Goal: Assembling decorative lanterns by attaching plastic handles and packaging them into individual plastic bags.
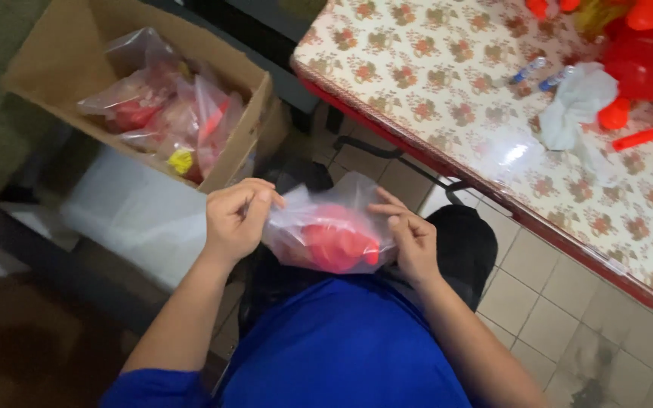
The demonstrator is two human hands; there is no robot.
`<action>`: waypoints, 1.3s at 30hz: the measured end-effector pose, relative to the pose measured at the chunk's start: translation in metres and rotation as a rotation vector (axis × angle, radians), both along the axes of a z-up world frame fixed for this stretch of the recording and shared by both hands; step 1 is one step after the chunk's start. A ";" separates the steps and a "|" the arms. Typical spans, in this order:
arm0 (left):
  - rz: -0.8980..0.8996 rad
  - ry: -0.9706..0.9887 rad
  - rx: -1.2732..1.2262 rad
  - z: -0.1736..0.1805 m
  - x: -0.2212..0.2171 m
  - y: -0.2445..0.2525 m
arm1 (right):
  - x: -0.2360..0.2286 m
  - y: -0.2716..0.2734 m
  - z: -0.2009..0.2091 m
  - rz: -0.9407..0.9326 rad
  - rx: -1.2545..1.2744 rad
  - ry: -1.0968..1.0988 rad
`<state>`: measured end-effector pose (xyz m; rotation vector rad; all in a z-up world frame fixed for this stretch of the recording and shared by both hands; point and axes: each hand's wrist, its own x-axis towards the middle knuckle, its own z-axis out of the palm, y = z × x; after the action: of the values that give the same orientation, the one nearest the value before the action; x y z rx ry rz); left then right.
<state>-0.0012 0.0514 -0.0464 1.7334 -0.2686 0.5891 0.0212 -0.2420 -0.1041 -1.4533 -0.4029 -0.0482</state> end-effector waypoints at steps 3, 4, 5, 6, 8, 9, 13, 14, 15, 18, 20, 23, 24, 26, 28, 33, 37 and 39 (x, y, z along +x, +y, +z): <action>0.067 0.083 0.038 -0.003 -0.003 0.010 | -0.002 0.000 -0.018 0.145 0.089 0.064; 0.090 0.084 0.046 -0.017 -0.007 0.016 | -0.005 0.004 -0.020 0.168 0.097 0.065; 0.055 0.171 -0.009 -0.031 -0.010 0.022 | -0.009 0.006 -0.021 0.227 0.111 0.100; 0.020 0.257 -0.065 -0.045 -0.012 0.027 | -0.013 0.008 -0.022 0.286 0.124 0.134; -0.118 0.327 -0.144 -0.063 -0.019 0.029 | -0.009 0.018 -0.023 0.307 0.115 0.159; -0.272 0.390 -0.223 -0.073 -0.019 0.030 | -0.006 0.024 -0.023 0.314 0.103 0.179; -0.243 0.437 -0.157 -0.084 -0.032 0.014 | -0.012 0.010 -0.073 0.163 -0.081 0.224; -0.170 0.393 -0.212 -0.097 -0.035 0.012 | -0.012 0.018 -0.061 0.139 -0.110 0.207; -0.092 0.345 -0.268 -0.110 -0.038 0.009 | -0.012 0.026 -0.048 0.119 -0.140 0.189; -0.127 0.306 -0.204 -0.055 -0.040 0.009 | -0.007 0.047 -0.019 0.169 0.062 0.193; -0.139 0.221 -0.229 -0.026 -0.038 0.016 | 0.008 0.068 0.020 0.241 0.082 0.136; -0.222 0.092 -0.304 0.008 -0.034 0.032 | 0.038 0.098 0.046 0.354 0.154 0.050; -0.292 0.042 -0.355 0.017 -0.033 0.038 | 0.050 0.108 0.048 0.398 0.205 0.017; -0.196 0.031 -0.220 0.049 -0.015 0.083 | 0.074 0.147 0.089 0.457 0.164 -0.045; -0.094 0.021 -0.087 0.081 0.000 0.125 | 0.100 0.180 0.106 0.522 0.122 -0.108; 0.226 -0.063 0.628 0.132 0.038 0.206 | 0.134 0.220 0.121 0.299 -0.651 -0.486; 0.157 0.048 0.653 0.128 0.062 0.211 | 0.141 0.203 0.064 0.557 -1.029 -0.604; 0.126 0.549 0.757 0.122 0.080 0.194 | 0.131 0.194 0.044 0.411 -1.121 -0.806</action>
<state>0.0793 0.2453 0.0754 2.5764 0.0225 0.0618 0.1525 -0.0476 -0.0600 -2.3821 -1.5605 -0.0830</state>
